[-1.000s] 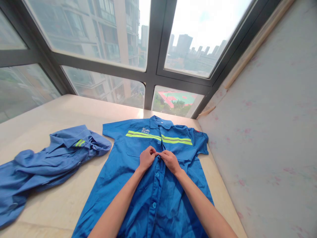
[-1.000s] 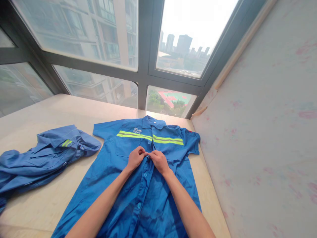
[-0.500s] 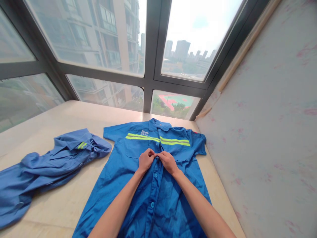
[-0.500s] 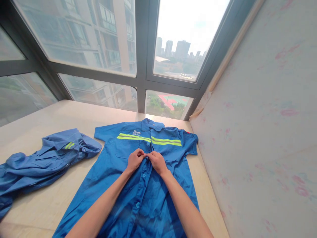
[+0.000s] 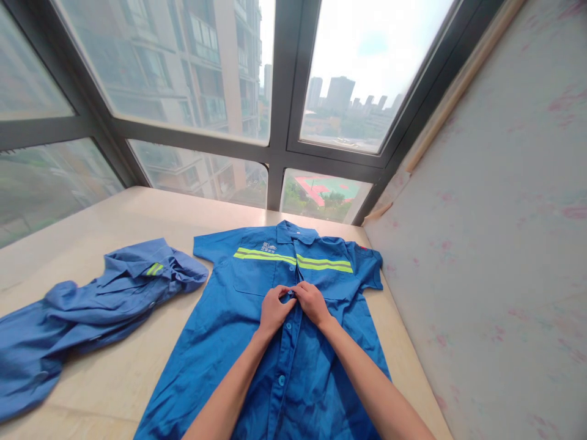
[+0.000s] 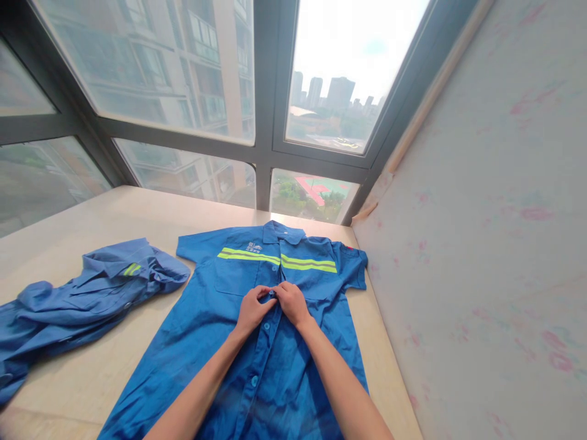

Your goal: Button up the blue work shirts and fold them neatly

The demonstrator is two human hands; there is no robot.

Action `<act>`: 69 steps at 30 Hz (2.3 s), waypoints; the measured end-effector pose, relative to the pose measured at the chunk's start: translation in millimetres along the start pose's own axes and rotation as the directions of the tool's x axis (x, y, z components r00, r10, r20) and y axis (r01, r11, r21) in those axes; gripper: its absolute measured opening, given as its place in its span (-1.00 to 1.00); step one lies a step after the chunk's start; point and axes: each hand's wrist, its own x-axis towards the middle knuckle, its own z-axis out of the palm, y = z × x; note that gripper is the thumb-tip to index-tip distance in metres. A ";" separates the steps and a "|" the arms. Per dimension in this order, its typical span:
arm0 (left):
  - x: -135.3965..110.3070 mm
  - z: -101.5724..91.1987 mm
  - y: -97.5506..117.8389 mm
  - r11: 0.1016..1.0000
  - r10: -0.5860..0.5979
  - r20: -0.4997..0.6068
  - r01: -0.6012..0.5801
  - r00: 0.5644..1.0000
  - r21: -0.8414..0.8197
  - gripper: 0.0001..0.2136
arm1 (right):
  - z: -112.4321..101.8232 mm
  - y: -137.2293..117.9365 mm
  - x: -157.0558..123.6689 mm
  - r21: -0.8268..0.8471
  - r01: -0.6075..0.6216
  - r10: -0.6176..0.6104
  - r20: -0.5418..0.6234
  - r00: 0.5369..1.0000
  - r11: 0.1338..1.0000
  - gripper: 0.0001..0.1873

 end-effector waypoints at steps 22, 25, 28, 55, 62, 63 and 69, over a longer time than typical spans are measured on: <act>-2.3 12.6 -5.3 0.997 -0.026 -0.105 0.033 0.994 0.063 -0.85 | 3.6 3.2 0.9 0.147 -0.068 0.065 0.022 0.998 0.987 -0.74; -3.1 14.2 -7.3 0.997 -0.017 -0.128 0.027 0.992 0.074 -0.87 | 2.8 4.0 1.6 0.230 -0.092 0.087 0.031 0.996 0.969 -0.73; -4.8 16.5 -9.5 0.997 -0.005 -0.156 0.017 0.988 0.081 -0.88 | 2.1 4.0 1.6 0.250 -0.093 0.089 0.027 0.996 0.964 -0.73; -9.5 14.0 -7.8 0.909 0.257 -0.191 -0.170 0.947 0.381 -0.84 | 2.0 6.9 -1.5 0.218 -0.046 0.055 -0.033 0.998 0.975 -0.68; -9.5 14.0 -12.8 0.919 0.238 -0.176 -0.163 0.955 0.360 -0.85 | 1.3 6.4 -0.2 0.227 -0.067 0.069 0.000 0.998 0.972 -0.68; -9.5 14.0 -13.1 0.919 0.237 -0.173 -0.163 0.956 0.359 -0.85 | 1.3 6.3 -0.1 0.227 -0.068 0.070 0.001 0.998 0.972 -0.69; -9.7 13.7 -9.1 0.916 0.223 -0.165 -0.149 0.961 0.373 -0.85 | 0.7 4.9 0.0 0.213 -0.056 0.059 -0.007 0.998 0.975 -0.71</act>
